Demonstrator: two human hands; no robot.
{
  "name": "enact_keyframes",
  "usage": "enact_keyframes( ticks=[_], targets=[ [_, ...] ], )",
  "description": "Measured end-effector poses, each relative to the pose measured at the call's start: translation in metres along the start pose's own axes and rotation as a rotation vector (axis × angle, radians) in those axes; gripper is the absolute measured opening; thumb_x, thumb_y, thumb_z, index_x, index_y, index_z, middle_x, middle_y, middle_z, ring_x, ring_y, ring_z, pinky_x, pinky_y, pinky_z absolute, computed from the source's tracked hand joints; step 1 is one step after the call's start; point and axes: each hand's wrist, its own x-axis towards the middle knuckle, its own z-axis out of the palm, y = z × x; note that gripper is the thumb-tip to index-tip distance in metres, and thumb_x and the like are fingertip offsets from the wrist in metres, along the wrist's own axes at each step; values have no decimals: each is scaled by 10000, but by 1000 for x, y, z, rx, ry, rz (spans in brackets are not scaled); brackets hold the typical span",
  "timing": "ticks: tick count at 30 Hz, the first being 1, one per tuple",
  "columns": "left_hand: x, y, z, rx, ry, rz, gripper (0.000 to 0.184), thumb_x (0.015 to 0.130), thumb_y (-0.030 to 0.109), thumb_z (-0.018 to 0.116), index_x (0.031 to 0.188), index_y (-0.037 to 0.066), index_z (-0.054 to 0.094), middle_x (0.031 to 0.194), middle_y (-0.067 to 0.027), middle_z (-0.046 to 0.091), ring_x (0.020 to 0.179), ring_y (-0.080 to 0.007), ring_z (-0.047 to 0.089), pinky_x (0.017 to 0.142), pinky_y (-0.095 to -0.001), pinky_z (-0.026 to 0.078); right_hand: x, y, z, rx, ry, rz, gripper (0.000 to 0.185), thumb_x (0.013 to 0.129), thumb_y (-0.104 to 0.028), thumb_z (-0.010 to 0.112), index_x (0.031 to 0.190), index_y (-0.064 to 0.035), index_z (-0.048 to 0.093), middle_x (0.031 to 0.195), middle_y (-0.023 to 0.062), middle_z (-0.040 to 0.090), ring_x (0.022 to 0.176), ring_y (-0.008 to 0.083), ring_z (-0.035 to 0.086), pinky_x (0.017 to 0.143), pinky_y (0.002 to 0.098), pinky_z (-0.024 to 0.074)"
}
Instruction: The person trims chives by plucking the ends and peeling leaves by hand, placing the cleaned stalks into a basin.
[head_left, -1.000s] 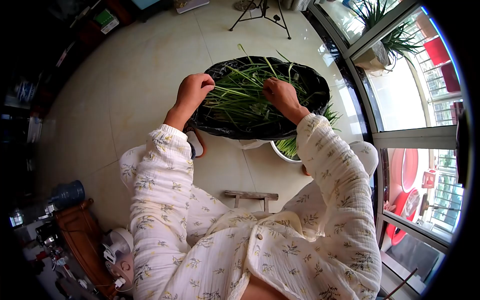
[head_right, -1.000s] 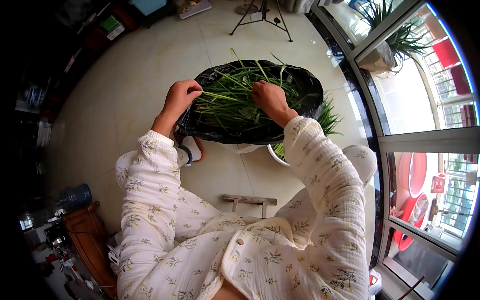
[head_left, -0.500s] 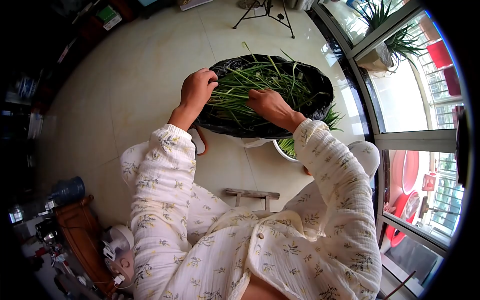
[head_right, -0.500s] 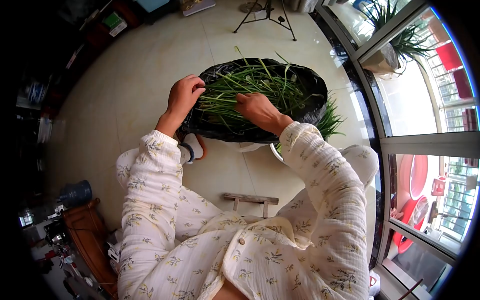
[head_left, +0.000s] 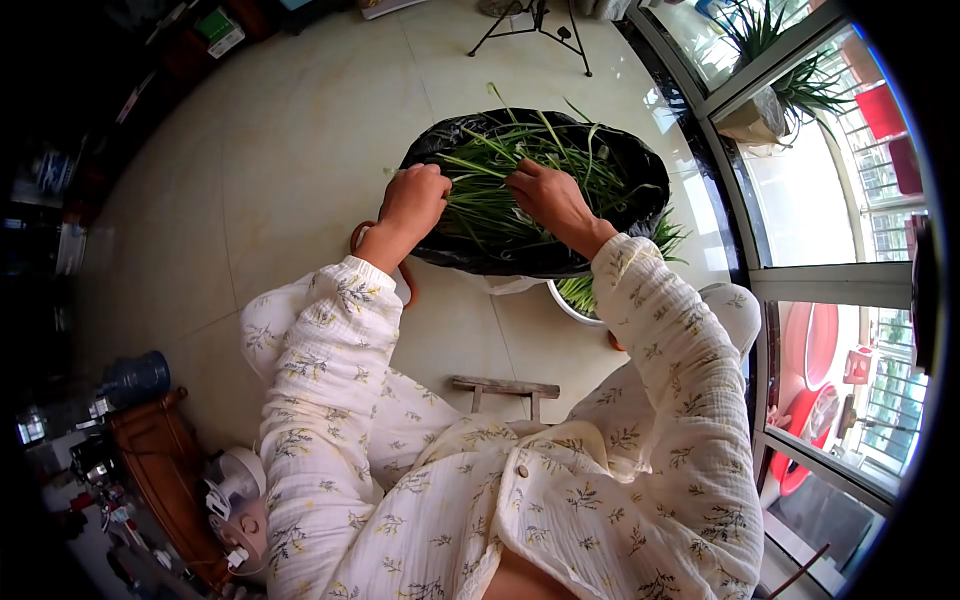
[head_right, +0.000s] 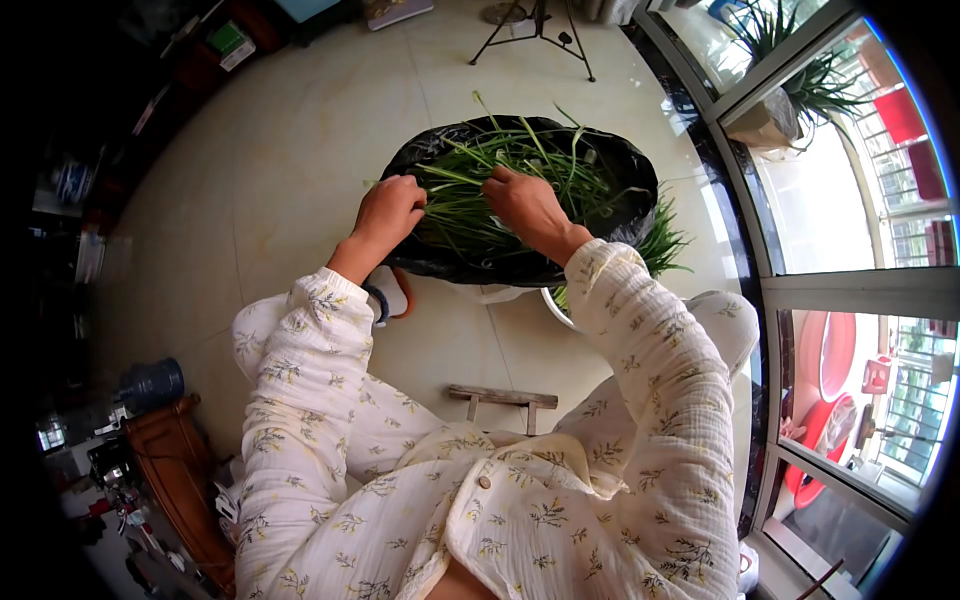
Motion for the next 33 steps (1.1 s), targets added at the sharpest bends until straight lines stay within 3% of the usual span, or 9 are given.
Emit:
enact_keyframes(
  ticks=[9, 13, 17, 19, 20, 22, 24, 29, 33],
  targets=[
    [17, 21, -78, -324, 458, 137, 98, 725, 61, 692, 809, 38, 646, 806, -72, 637, 757, -261, 610, 659, -345, 487, 32, -62, -57, 147, 312, -64, 157, 812, -135, 651, 939, -54, 606, 897, 72, 574, 715, 279, 596, 592, 365, 484],
    [24, 37, -93, -388, 447, 206, 139, 748, 28, 698, 881, 8, 660, 804, -94, 638, 743, -235, 615, 677, -289, 484, 33, -77, -82, 167, 306, 36, 172, 807, -144, 664, 950, -68, 605, 904, 70, 581, 651, 273, 592, 566, 354, 479],
    [36, 59, -99, -636, 330, 165, 177, 763, 29, 708, 936, 32, 675, 803, -51, 650, 726, -149, 609, 693, -255, 482, 25, -69, -98, 188, 287, 122, 131, 781, -124, 685, 875, -62, 618, 788, 78, 601, 597, 257, 580, 539, 324, 469],
    [42, 70, -101, -794, 268, 89, 202, 779, 35, 711, 978, 51, 679, 816, -24, 658, 727, -106, 600, 710, -237, 483, 21, -71, -112, 416, 274, 282, 118, 818, -107, 666, 854, -11, 607, 716, 53, 619, 591, 156, 579, 538, 268, 456],
    [47, 69, -99, -986, 196, 79, 343, 808, 51, 702, 1141, 74, 623, 927, -27, 659, 798, -86, 593, 779, -230, 482, 19, -65, -114, 587, 296, 325, 124, 833, -107, 657, 856, 2, 603, 714, 42, 624, 593, 128, 571, 540, 254, 452],
    [54, 74, -99, -1275, 205, 114, 436, 813, 59, 700, 1224, 65, 555, 997, -58, 644, 859, -102, 594, 826, -235, 474, 18, -69, -136, 791, 276, 424, 156, 891, -123, 609, 860, 30, 603, 718, 16, 632, 585, 43, 509, 523, 199, 407],
    [59, 75, -100, -1460, 158, 139, 558, 820, 72, 696, 1320, 31, 450, 1102, -98, 615, 958, -129, 588, 888, -256, 464, 17, -69, -151, 934, 279, 458, 147, 901, -128, 596, 868, 14, 615, 709, 12, 631, 559, 33, 479, 508, 183, 375],
    [63, 82, -86, -1552, -36, 61, 488, 825, 109, 699, 1259, 3, 504, 1110, -101, 622, 955, -145, 602, 897, -275, 470, 6, -49, -137, 1093, 273, 511, 136, 907, -132, 589, 879, -4, 628, 695, 3, 625, 538, 18, 433, 479, 171, 326],
    [69, 88, -79, -1527, -120, 36, 439, 844, 142, 682, 1233, 8, 528, 1118, -93, 618, 992, -156, 596, 933, -290, 452, -6, -37, -126, 1033, 249, 520, 142, 902, -134, 598, 870, 1, 622, 694, 0, 621, 558, 31, 467, 491, 179, 358]
  ],
)
